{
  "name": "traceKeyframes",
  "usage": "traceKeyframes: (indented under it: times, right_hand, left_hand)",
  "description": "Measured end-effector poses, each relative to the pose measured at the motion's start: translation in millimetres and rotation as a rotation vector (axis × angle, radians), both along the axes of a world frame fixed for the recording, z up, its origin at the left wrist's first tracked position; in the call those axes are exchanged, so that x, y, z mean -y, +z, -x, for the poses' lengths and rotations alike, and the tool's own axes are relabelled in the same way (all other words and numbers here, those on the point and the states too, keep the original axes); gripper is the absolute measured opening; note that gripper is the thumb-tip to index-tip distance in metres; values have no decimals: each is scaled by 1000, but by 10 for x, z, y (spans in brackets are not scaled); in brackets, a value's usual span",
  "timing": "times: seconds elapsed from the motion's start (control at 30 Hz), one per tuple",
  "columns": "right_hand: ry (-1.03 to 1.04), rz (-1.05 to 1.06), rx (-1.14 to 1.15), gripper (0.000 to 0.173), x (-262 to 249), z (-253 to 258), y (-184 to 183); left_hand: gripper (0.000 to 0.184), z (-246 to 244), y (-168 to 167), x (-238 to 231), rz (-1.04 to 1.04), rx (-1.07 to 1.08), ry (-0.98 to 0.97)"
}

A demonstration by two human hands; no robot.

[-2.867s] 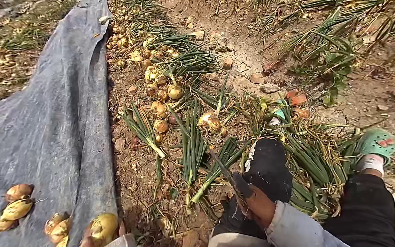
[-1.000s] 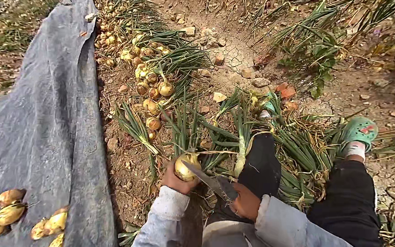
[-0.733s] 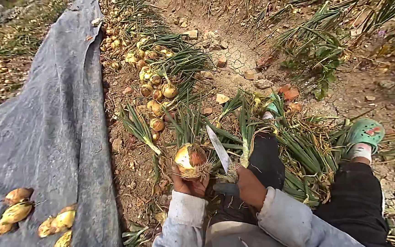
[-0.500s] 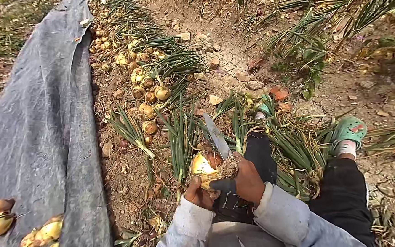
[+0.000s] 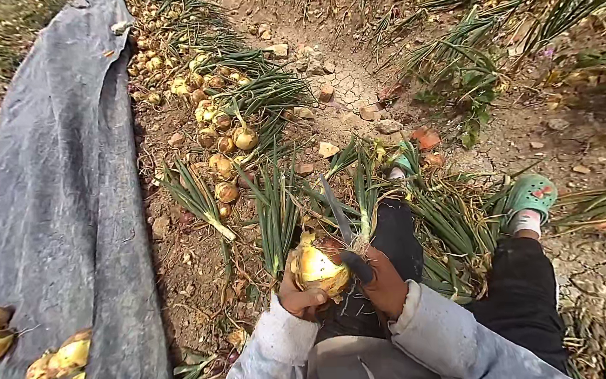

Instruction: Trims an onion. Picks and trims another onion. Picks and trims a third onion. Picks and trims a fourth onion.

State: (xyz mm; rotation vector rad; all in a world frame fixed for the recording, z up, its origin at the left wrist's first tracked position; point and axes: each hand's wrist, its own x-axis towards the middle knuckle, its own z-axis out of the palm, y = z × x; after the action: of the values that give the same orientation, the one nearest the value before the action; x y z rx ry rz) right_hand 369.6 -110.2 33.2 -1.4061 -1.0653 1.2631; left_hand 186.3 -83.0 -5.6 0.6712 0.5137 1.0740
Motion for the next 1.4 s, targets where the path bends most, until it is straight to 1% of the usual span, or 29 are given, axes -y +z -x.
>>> traceKeyframes:
  times: [0.03, 0.1, 0.13, 0.2, 0.23, 0.27, 0.3, 0.33, 0.37, 0.4, 0.47, 0.53, 0.57, 0.6, 0.63, 0.67, 0.73, 0.77, 0.83, 0.9, 0.97, 1.0, 1.03, 1.07, 1.13, 1.2, 1.23, 1.3, 1.4]
  right_hand:
    - [-14, 42, -27, 40, 7, 12, 14]
    - [-16, 128, -57, 24, 21, 45, 26]
    - [19, 176, -38, 22, 27, 79, 31]
    - [192, 235, 60, 28, 59, 145, 87]
    - [288, 253, 99, 30, 72, 173, 110]
    - [358, 291, 108, 30, 67, 186, 118]
    - [379, 352, 86, 28, 57, 184, 104]
    - [348, 420, 44, 28, 52, 179, 72]
    - [285, 482, -25, 31, 48, 158, 52]
    - [211, 515, -90, 33, 47, 132, 29]
    - [97, 528, -215, 36, 52, 82, -18]
    - [51, 543, -289, 35, 62, 56, -40]
    - [37, 547, -313, 36, 56, 48, -59]
    - [35, 549, -332, 37, 40, 34, -78]
    - [27, 549, -352, 38, 28, 22, -98]
    - [18, 550, -375, 38, 24, 3, -116]
    - [-34, 550, -403, 35, 5, -57, -108]
    - [-70, 531, -415, 36, -1, -96, -110]
    - [-150, 485, -449, 37, 2, -198, -155]
    - [-216, 464, -488, 36, 25, -303, -175]
    - [-246, 453, -521, 36, 44, -391, -162]
    - [-249, 446, -534, 36, 46, -428, -151]
    - [-245, 443, -542, 37, 49, -460, -141]
    - [-237, 446, -547, 37, 49, -491, -138]
    - [-226, 461, -531, 37, 43, -544, -141]
    - [-206, 492, -516, 36, 24, -575, -159]
    - [-195, 510, -515, 36, 10, -569, -169]
    - [-167, 558, -511, 33, -7, -543, -173]
    - [-101, 610, -491, 30, -28, -499, -193]
  left_hand:
    - [107, -58, 23, 22, -35, -57, 90]
    - [126, -147, 51, 71, -73, -199, 259]
    - [131, -182, 58, 82, -56, -279, 350]
    - [130, -208, 25, 29, 53, -407, 488]
    - [123, -172, -27, -1, 147, -409, 522]
    - [109, -91, -93, -33, 254, -373, 550]
    - [88, 35, -140, -60, 349, -323, 578]
    - [68, 204, -157, -89, 429, -300, 630]
    - [57, 412, -134, -117, 488, -302, 694]
    - [50, 647, -101, -144, 536, -316, 796]
    - [54, 1283, -100, -107, 530, -255, 1000]
    - [57, 1966, -233, 12, 431, -160, 1210]
    - [63, 2165, -251, 61, 353, -90, 1248]
    - [67, 2182, -187, 53, 274, -61, 1223]
    - [66, 1998, -44, -37, 246, -111, 1183]
    - [58, 1691, 94, -197, 259, -218, 1128]
    - [28, 972, 247, -664, 283, -445, 1000]
    - [16, 622, 257, -918, 234, -543, 937]
    - [6, 2, 155, -1388, 12, -754, 740]
    - [22, -572, 133, -1767, -230, -1070, 416]
    - [37, -1053, 123, -2117, -407, -1482, -9]
    - [45, -1242, 71, -2257, -441, -1699, -219]
    - [55, -1374, -35, -2348, -418, -1888, -380]
    - [67, -1440, -166, -2385, -349, -2029, -472]
    - [85, -1402, -400, -2384, -234, -2158, -528]
    - [90, -1300, -476, -2368, -242, -2191, -538]
    - [92, -1248, -451, -2358, -254, -2193, -539]
    - [93, -1135, -314, -2274, -253, -2125, -477]
    - [86, -914, 107, -2036, -365, -2004, -357]
